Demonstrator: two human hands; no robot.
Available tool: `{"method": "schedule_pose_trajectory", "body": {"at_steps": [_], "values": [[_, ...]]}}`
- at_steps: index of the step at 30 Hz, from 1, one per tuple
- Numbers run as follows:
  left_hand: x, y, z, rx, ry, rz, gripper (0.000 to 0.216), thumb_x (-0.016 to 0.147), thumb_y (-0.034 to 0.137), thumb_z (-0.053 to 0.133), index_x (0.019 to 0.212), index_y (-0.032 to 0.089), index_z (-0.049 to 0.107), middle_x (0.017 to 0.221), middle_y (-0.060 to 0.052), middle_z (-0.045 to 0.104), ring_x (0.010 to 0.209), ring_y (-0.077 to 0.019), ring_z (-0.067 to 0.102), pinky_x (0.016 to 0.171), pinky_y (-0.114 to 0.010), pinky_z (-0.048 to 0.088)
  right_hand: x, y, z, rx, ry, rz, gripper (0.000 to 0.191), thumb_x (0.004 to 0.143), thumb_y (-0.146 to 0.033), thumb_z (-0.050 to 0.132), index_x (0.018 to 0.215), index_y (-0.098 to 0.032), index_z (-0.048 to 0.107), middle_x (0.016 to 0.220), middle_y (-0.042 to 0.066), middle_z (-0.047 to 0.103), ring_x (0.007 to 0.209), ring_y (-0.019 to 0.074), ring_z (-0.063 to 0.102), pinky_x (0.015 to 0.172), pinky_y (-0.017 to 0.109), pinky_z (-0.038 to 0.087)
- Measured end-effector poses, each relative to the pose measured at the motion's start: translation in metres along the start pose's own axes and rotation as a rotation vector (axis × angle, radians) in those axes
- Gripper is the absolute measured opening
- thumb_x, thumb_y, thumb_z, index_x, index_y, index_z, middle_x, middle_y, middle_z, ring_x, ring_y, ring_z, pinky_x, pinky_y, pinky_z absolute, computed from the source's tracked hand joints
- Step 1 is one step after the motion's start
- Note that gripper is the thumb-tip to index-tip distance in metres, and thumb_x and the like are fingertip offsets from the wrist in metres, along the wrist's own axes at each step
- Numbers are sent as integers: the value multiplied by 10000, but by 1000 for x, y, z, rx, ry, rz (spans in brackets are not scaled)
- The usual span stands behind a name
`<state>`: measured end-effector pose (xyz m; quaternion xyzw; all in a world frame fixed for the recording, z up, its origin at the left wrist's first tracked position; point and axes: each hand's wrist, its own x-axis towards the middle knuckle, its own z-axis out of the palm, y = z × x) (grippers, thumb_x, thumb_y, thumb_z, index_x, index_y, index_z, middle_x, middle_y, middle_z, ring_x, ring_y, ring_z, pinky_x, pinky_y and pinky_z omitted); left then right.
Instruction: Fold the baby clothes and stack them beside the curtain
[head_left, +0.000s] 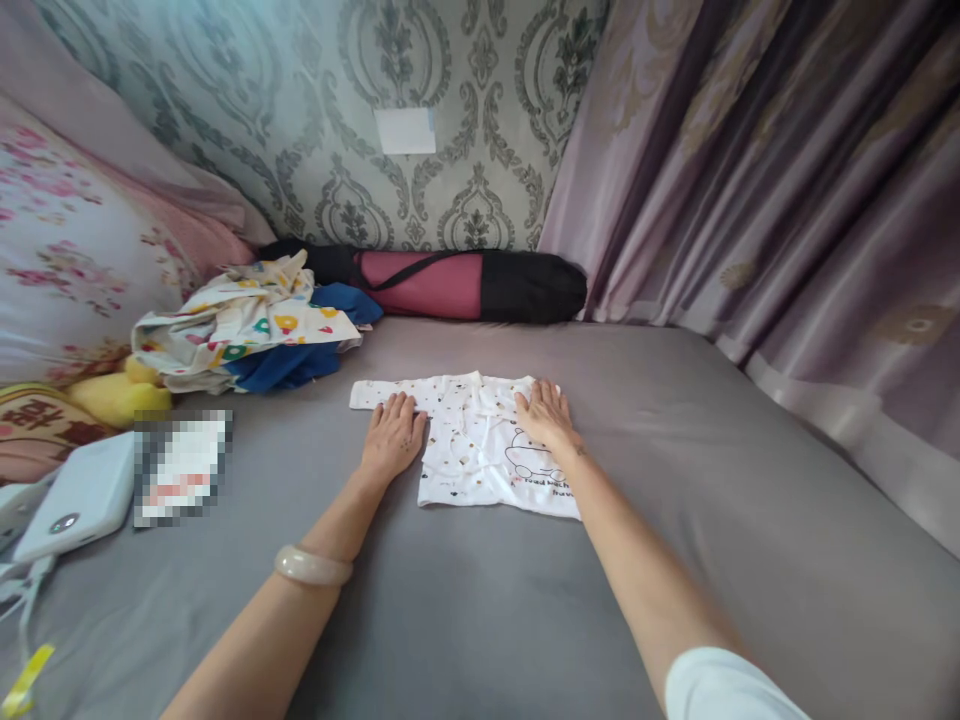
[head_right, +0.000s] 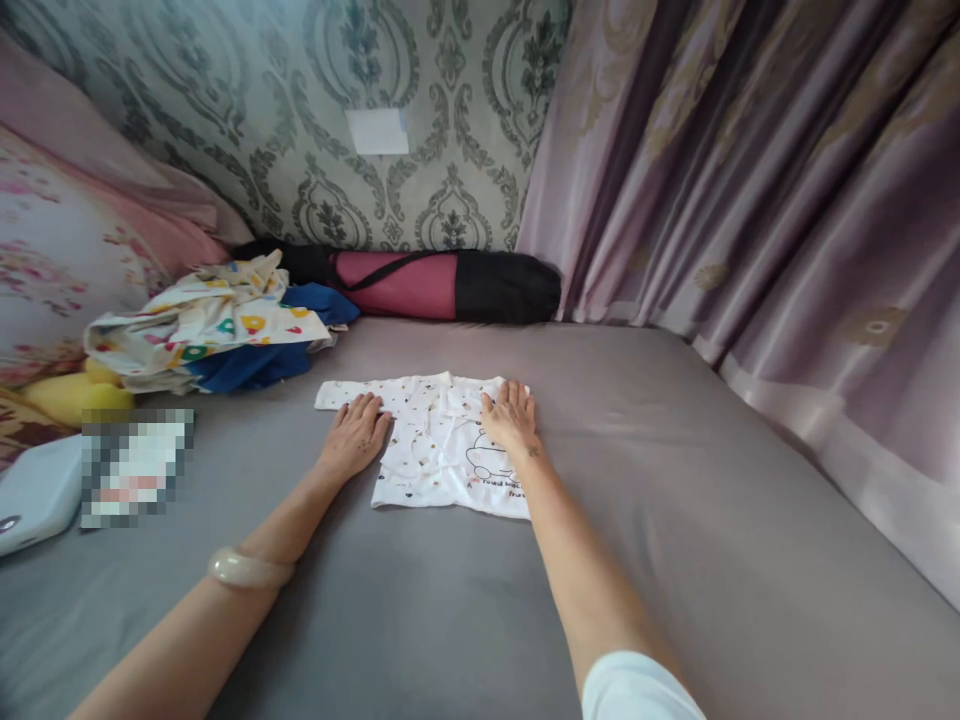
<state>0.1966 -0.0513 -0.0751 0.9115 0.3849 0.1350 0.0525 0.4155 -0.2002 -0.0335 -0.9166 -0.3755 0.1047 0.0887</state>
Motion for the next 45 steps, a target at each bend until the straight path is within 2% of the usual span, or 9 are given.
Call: {"method": "schedule_pose_trajectory", "body": {"at_steps": [4, 7, 11, 16, 20, 26, 37, 41, 45], "values": [[9, -3, -5, -144, 14, -37, 441, 971, 329, 297, 1311, 121, 485, 1414, -151, 484, 1351, -247, 387, 1129, -441, 255, -12, -32, 0, 20, 125, -200, 667, 983, -462, 122, 1514, -64, 187, 1590, 122, 95, 1458, 245, 39, 1164, 432, 23], [20, -14, -16, -218, 91, -106, 409, 956, 308, 333, 1267, 120, 518, 1299, -154, 572, 1235, -231, 505, 1050, -360, 369, -23, -52, 16, 21, 49, -344, 649, 984, -453, 140, 1515, -87, 209, 1591, 87, 116, 1458, 246, 50, 1166, 420, 48], [34, -43, -35, -109, 103, -365, 406, 896, 330, 458, 1218, 103, 556, 1212, -179, 596, 1179, -280, 530, 1001, -360, 394, -24, -57, 33, -18, -22, -352, 649, 980, -426, 179, 1509, -51, 210, 1586, 81, 140, 1456, 262, 61, 1169, 417, 66], [51, -75, -45, -97, -3, -619, 470, 870, 435, 493, 1150, 69, 586, 1224, -234, 588, 1190, -334, 526, 971, -378, 399, -10, -62, 21, -25, -109, -325, 634, 974, -414, 217, 1496, -58, 262, 1581, 103, 161, 1450, 286, 98, 1161, 473, 86], [67, -79, -40, -146, -57, -654, 413, 853, 461, 511, 1031, 109, 634, 1149, -217, 647, 1124, -330, 586, 896, -358, 443, 3, -88, 18, -16, -8, -373, 580, 975, -329, 238, 1468, -33, 315, 1566, 145, 207, 1449, 262, 117, 1164, 436, 76], [77, -80, -39, -209, -70, -703, 318, 791, 389, 606, 981, 135, 627, 1125, -204, 663, 1081, -325, 619, 814, -338, 471, 14, -126, 39, 1, 3, -438, 570, 950, -221, 266, 1475, 0, 274, 1559, 157, 227, 1443, 256, 147, 1158, 375, 102], [74, -78, -37, -346, 114, -645, 324, 919, 400, 409, 1099, 147, 502, 1063, -127, 662, 975, -222, 640, 773, -278, 481, 9, -129, 58, 10, 109, -427, 585, 985, -400, 245, 1502, -128, 275, 1561, 142, 232, 1432, 264, 182, 1144, 406, 79], [63, -75, -44, -188, 126, -546, 287, 923, 370, 409, 1127, 177, 470, 1049, -137, 668, 1017, -266, 629, 805, -321, 459, 7, -130, 53, -7, 90, -432, 566, 978, -382, 269, 1497, -158, 296, 1567, 130, 222, 1432, 264, 176, 1141, 404, 78], [54, -73, -46, 57, 15, -474, 305, 957, 316, 310, 1177, 145, 432, 980, -171, 692, 956, -287, 660, 792, -347, 455, 8, -130, 52, -16, 73, -425, 580, 964, -370, 297, 1493, -133, 302, 1567, 137, 219, 1434, 268, 165, 1144, 402, 72]]}}
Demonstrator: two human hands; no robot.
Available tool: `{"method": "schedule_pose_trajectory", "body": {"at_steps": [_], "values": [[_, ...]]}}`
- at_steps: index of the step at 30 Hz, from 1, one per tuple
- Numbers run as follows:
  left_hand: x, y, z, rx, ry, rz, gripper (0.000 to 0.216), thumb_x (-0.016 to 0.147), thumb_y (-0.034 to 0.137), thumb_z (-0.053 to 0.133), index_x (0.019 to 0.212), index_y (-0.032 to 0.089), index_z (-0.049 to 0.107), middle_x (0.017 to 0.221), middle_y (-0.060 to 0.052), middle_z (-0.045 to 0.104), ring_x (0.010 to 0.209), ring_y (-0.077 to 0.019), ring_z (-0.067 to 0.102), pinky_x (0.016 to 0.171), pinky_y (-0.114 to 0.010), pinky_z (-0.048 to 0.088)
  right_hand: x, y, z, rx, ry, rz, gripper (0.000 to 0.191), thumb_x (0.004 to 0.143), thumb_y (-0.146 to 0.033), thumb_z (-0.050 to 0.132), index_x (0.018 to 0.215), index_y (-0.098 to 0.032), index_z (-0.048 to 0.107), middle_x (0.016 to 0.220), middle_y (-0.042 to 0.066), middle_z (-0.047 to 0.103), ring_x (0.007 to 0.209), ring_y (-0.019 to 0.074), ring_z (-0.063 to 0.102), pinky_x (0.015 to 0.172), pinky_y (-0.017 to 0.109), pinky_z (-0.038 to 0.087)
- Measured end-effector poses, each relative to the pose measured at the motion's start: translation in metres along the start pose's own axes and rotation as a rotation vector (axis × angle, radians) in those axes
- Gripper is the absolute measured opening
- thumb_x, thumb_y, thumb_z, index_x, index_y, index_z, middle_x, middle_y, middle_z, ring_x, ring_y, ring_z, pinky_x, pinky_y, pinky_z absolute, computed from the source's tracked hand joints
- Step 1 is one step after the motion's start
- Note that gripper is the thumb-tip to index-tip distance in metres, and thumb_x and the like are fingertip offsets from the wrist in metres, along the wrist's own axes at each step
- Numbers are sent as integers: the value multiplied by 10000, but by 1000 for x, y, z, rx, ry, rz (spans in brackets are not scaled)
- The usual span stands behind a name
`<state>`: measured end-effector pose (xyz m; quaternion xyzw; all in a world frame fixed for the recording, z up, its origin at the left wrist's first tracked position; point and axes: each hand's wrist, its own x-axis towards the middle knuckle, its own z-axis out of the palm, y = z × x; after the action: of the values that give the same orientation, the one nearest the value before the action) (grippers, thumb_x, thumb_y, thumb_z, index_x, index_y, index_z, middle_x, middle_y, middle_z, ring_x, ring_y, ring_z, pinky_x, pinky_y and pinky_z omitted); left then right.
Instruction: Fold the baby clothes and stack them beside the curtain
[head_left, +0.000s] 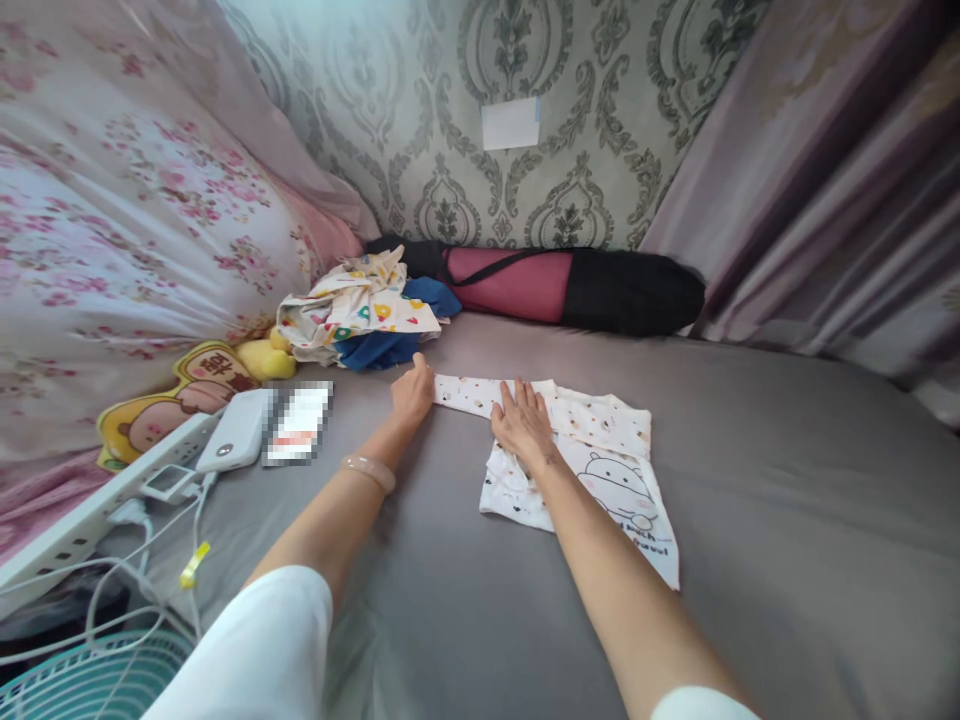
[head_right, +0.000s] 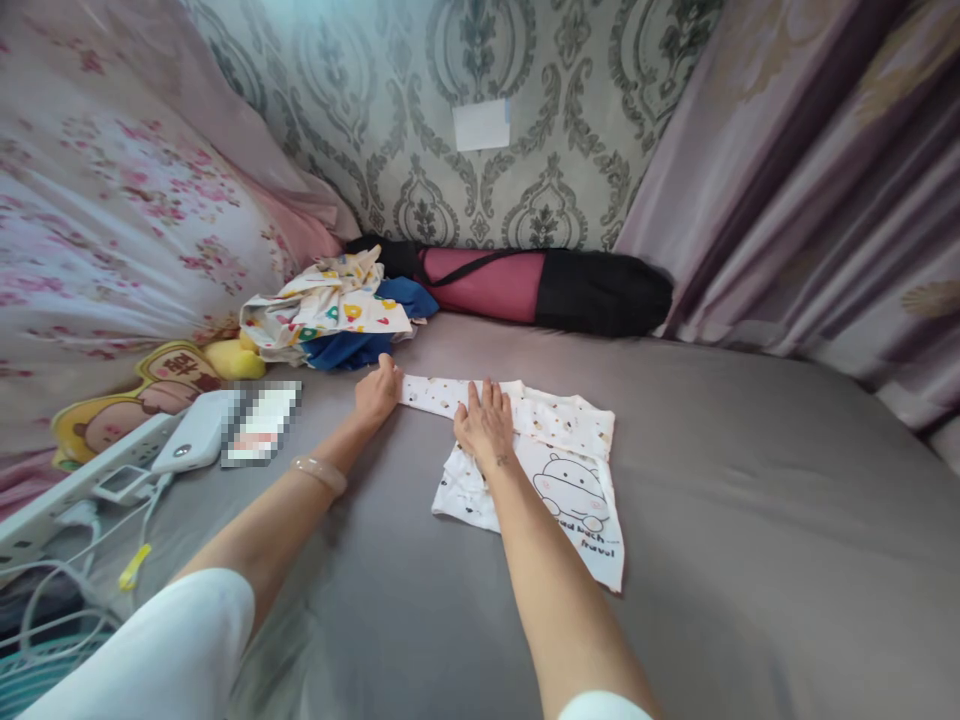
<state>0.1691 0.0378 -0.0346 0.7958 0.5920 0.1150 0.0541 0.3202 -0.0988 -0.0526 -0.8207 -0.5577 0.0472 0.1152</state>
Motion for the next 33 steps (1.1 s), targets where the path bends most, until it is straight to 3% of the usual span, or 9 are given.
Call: {"method": "schedule_pose_trajectory", "body": {"at_steps": [5, 15, 22, 26, 29, 33], "values": [[0, 1, 6, 107, 8, 20, 323, 957, 279, 296, 1194, 113, 439, 962, -195, 696, 934, -308, 673, 775, -370, 467, 3, 0, 2, -1, -42, 14, 591, 960, -376, 281, 1498, -130, 288, 1573, 135, 198, 1439, 273, 143, 1147, 410, 66], [8, 1, 14, 71, 78, -146, 432, 916, 424, 427, 1095, 54, 557, 1011, -260, 663, 969, -363, 650, 805, -422, 479, 4, 0, 2, 0, -47, 20, 601, 960, -385, 264, 1502, -128, 270, 1579, 128, 180, 1442, 269, 129, 1148, 414, 58], [14, -8, 10, -58, 24, -205, 403, 873, 485, 456, 944, 141, 656, 1065, -214, 664, 1039, -361, 615, 829, -425, 469, 3, -1, 3, 20, -39, 21, 605, 956, -385, 264, 1501, -121, 270, 1580, 134, 171, 1442, 272, 122, 1147, 415, 46], [19, -18, -1, -410, -83, -225, 338, 729, 492, 641, 671, 159, 629, 741, -126, 657, 904, -336, 636, 728, -364, 469, 3, -2, -1, 48, -74, 22, 604, 960, -385, 253, 1502, -121, 267, 1582, 138, 162, 1446, 272, 111, 1147, 415, 46], [17, -18, -11, -580, -123, -189, 295, 701, 433, 662, 593, 168, 593, 481, -9, 488, 653, -241, 615, 588, -293, 442, 6, -1, -13, 105, -151, 33, 617, 968, -409, 229, 1512, -118, 228, 1588, 143, 123, 1453, 263, 78, 1148, 420, 53], [12, -6, -23, -732, -79, -155, 275, 695, 419, 650, 656, 155, 585, 468, 39, 460, 522, -150, 546, 507, -235, 414, 3, 9, -33, 214, -136, -23, 634, 974, -427, 174, 1516, -100, 198, 1591, 137, 96, 1456, 242, 78, 1152, 418, 83]]}}
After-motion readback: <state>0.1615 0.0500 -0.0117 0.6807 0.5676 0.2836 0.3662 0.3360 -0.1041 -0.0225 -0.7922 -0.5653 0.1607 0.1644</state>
